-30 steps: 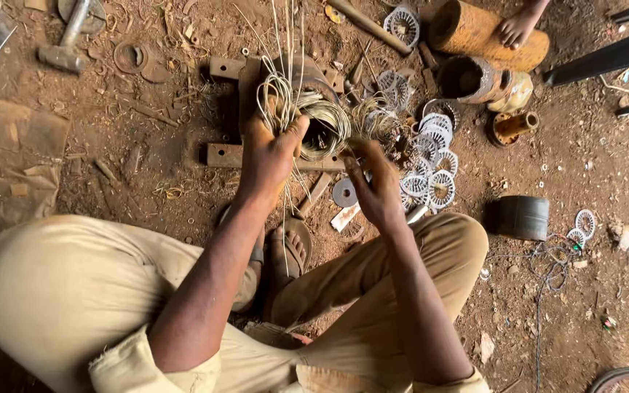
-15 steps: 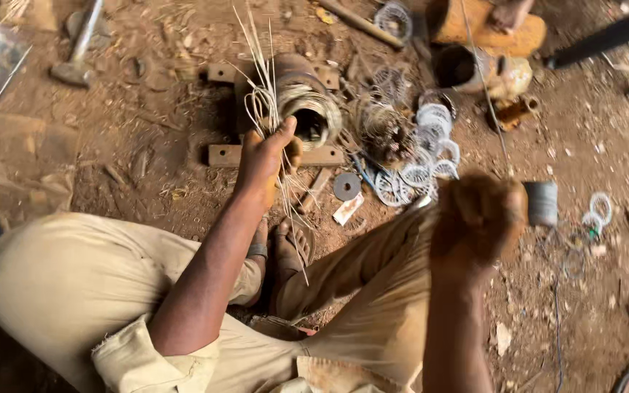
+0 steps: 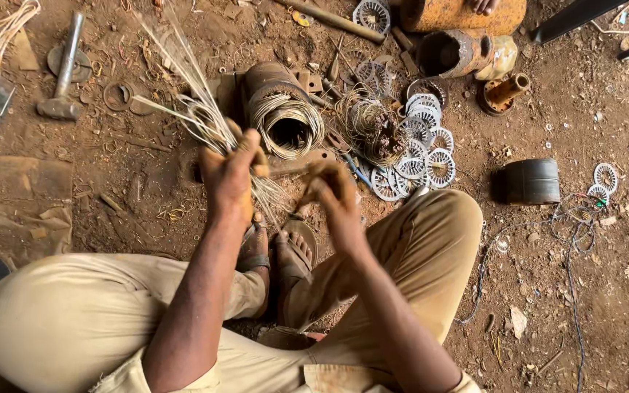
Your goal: The person sits on the ground and winds thin metal wire around a cylindrical metal core. They use their hands to pull the wire from a loose pile and wrap it tightly around the core, occasionally adjusting the coil.
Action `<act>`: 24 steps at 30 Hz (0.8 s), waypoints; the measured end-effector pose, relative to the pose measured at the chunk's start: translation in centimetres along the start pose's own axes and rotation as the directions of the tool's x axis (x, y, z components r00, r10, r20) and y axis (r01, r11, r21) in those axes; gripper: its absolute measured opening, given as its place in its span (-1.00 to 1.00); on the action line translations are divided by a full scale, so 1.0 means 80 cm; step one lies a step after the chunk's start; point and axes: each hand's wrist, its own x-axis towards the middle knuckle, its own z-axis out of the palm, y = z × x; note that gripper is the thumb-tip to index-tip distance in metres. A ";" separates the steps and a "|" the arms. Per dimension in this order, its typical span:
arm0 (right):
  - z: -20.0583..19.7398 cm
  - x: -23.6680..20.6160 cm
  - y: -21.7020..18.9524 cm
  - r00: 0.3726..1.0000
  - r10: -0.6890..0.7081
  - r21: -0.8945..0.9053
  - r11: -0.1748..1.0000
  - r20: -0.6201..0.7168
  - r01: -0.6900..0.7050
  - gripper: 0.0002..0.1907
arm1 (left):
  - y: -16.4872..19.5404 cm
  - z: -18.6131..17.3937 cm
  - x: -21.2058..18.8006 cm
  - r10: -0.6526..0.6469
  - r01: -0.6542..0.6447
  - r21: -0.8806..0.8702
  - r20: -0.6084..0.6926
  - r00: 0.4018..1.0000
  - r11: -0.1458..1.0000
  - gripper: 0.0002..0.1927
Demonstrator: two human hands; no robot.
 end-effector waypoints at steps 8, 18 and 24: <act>-0.047 0.150 0.028 0.972 -0.056 -0.942 0.240 0.229 0.235 -0.56 | 0.023 0.014 0.012 -0.023 0.020 0.260 0.010 1.000 0.966 -0.76; -0.061 0.198 0.056 0.873 0.073 -0.862 0.218 0.482 0.458 -0.54 | 0.005 0.012 0.020 -0.051 0.046 0.363 0.003 0.999 0.931 -0.78; -0.065 0.167 0.060 0.859 0.357 -0.920 0.274 0.367 0.279 -0.65 | 0.013 0.005 0.022 -0.022 0.021 0.262 0.002 1.000 0.965 -0.79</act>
